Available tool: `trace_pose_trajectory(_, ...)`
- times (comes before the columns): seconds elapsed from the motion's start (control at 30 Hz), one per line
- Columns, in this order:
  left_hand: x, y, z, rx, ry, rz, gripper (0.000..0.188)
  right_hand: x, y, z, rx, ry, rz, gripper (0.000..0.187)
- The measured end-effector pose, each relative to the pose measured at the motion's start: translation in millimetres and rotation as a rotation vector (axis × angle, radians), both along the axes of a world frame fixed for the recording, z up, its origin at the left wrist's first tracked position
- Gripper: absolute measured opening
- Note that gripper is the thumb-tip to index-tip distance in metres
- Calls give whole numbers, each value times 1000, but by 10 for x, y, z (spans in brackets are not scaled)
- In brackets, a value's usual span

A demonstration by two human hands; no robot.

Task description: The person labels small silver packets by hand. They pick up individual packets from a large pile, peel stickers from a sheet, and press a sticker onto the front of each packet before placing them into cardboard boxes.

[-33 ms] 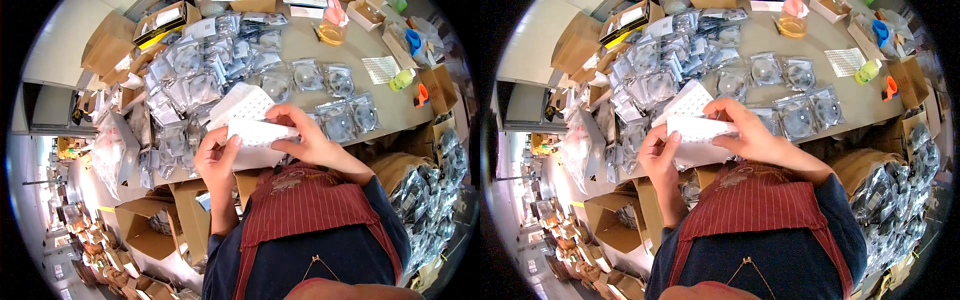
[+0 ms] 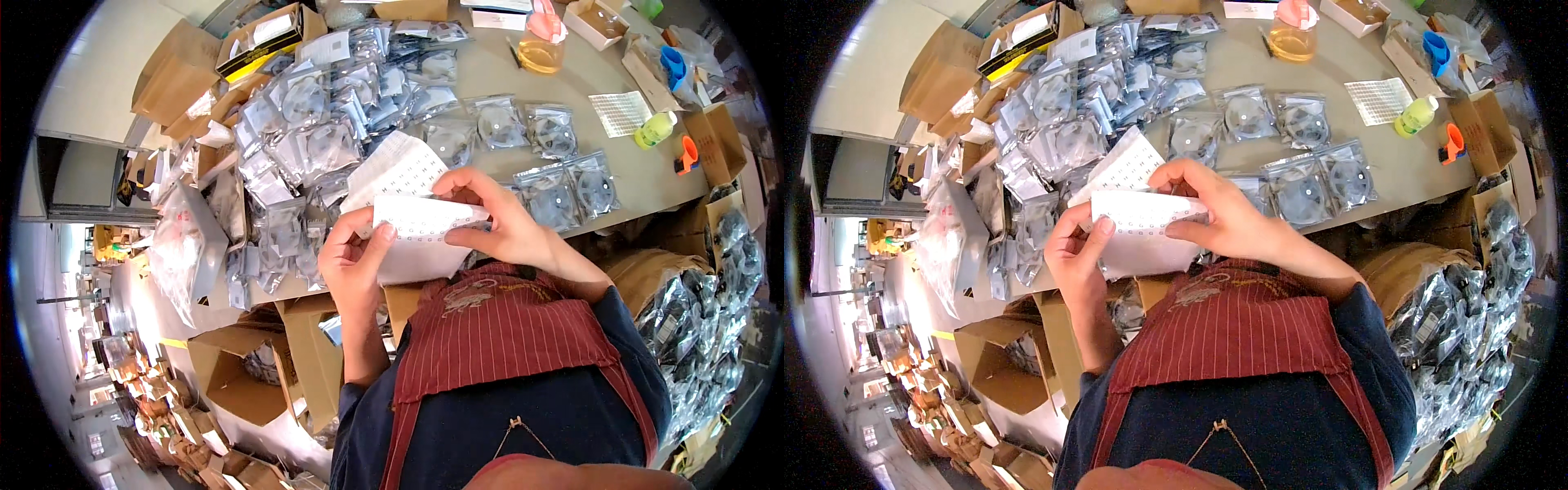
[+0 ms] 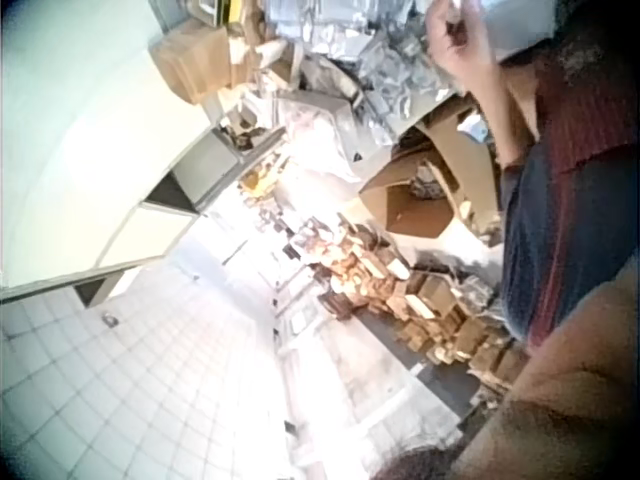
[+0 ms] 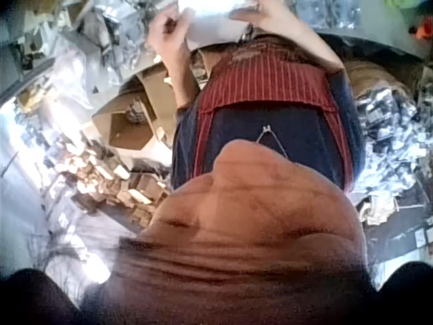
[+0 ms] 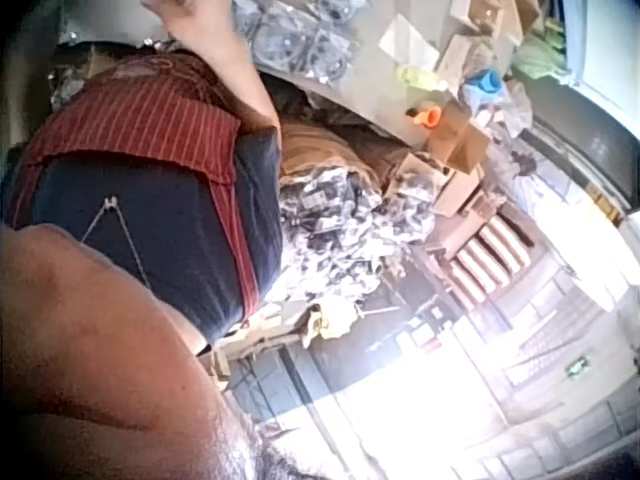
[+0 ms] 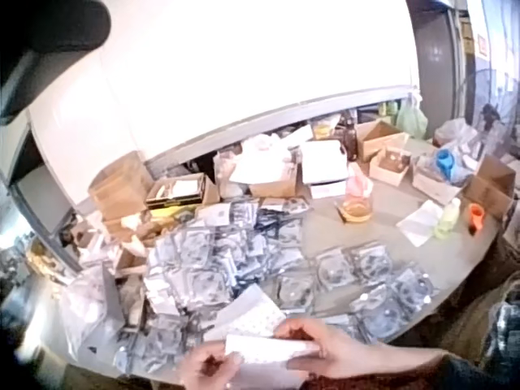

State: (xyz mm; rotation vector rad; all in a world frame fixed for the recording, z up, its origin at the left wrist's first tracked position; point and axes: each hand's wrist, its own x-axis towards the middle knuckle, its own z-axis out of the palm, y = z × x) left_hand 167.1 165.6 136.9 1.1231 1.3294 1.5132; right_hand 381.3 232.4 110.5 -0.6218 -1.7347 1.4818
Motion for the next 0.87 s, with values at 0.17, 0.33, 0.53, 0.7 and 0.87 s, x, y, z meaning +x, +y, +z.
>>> trace_pose_trajectory(0.17, 88, 91, -32, -69, -6, -125, 26, 228, 194, 71, -107, 49, 190, 49)
trace_pose_trajectory(0.33, 214, 133, -134, 13, -6, -45, 26, 320, 259, 20, -86, 61, 86, 46)
trace_pose_trajectory(0.53, 304, 174, -24, 39, -17, -31, 39, 319, 159, -94, -112, 83, -34, 48)
trace_pose_trajectory(0.7, 219, 225, -32, -14, 6, -165, 48, 300, 187, -92, -14, -19, -26, 54)
trace_pose_trajectory(0.87, 134, 207, -114, -51, 69, -103, 54, 269, 166, -109, -163, 2, -28, 56)
